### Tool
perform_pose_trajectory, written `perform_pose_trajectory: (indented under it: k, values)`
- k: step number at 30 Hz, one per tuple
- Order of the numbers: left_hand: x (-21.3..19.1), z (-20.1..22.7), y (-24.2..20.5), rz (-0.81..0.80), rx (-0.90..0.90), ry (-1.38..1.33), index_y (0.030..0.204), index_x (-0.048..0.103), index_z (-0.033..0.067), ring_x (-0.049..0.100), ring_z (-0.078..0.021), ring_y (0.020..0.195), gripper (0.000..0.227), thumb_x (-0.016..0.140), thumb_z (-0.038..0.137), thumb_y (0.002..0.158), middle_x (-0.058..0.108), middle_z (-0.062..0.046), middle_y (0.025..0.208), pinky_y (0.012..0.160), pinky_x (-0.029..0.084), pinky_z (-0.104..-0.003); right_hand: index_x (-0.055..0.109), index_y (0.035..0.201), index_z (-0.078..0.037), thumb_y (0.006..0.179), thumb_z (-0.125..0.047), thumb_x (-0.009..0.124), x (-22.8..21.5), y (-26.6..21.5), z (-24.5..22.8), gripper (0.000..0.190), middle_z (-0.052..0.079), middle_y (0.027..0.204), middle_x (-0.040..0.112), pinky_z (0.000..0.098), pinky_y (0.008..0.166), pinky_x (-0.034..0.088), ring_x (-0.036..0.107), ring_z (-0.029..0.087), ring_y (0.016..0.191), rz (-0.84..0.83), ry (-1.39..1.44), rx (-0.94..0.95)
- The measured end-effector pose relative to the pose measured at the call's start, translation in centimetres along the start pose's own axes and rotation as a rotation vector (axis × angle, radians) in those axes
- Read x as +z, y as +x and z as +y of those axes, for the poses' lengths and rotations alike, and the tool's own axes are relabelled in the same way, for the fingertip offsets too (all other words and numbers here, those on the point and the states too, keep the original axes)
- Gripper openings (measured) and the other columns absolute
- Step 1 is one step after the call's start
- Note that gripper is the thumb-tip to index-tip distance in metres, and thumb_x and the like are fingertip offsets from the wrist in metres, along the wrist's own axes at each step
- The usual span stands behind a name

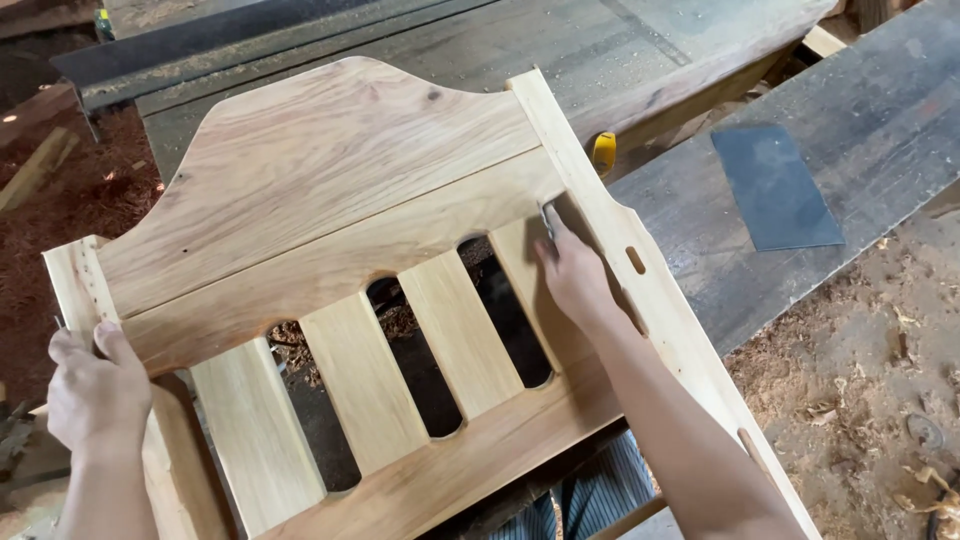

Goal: Manually sanding the wood slats and frame of a chair back component using a piece of sandpaper.

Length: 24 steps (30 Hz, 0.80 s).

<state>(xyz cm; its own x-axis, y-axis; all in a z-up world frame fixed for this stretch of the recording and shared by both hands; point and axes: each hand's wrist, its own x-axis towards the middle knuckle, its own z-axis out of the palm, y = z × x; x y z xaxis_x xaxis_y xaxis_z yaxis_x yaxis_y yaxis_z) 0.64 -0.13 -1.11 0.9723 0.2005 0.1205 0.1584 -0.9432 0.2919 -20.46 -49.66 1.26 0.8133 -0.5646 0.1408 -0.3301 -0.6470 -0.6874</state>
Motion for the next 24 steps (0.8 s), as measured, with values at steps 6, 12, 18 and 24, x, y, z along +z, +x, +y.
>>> perform_pose_trajectory:
  k: [6, 12, 18, 24]
  values:
    - [0.3, -0.4, 0.0, -0.007, -0.011, 0.012, 0.148, 0.044, -0.004, 0.069, -0.0494, 0.1, 0.056, 0.035, 0.045, 0.122, 0.069, -0.034, 0.112, 0.079, 0.056, -0.059, 0.056, 0.144, -0.003, 0.098, -0.011, 0.063, -0.3, -4.2, 3.3, 0.047, 0.029, 0.123, 0.068, 0.0485, 0.097, 0.051, 0.064, 0.047, 0.116, 0.191, -0.048, -0.376]
    - [0.0, 0.0, -0.2, 0.046, 0.024, -0.03, 0.15, 0.043, -0.0059, 0.068, -0.0494, 0.102, 0.058, 0.037, 0.043, 0.12, 0.07, -0.033, 0.113, 0.084, 0.054, -0.058, 0.053, 0.144, -0.003, 0.098, -0.019, 0.065, 0.2, -4.7, 2.9, 0.05, 0.026, 0.126, 0.067, 0.0441, 0.094, 0.054, 0.066, 0.042, 0.115, 0.172, -0.038, -0.228]
    - [0.5, -0.9, 0.3, 0.05, 0.052, -0.061, 0.149, 0.046, -0.0039, 0.067, -0.0509, 0.105, 0.058, 0.039, 0.045, 0.119, 0.069, -0.034, 0.116, 0.087, 0.052, -0.059, 0.055, 0.144, -0.009, 0.1, -0.024, 0.063, 0.2, 0.0, -0.5, 0.047, 0.026, 0.098, 0.071, 0.0474, 0.08, 0.052, 0.068, 0.043, 0.09, 0.024, -0.014, 0.054]
    - [-2.2, 1.2, -0.7, -0.044, -0.025, -0.176, 0.155, 0.04, -0.0013, 0.058, -0.0493, 0.126, 0.06, 0.041, 0.043, 0.114, 0.059, -0.035, 0.138, 0.104, 0.045, -0.058, 0.07, 0.127, -0.005, 0.097, -0.017, 0.066, -2.4, -6.8, 4.6, 0.032, 0.023, 0.097, 0.072, 0.042, 0.076, 0.056, 0.071, 0.037, 0.086, 0.131, -0.117, -0.136]
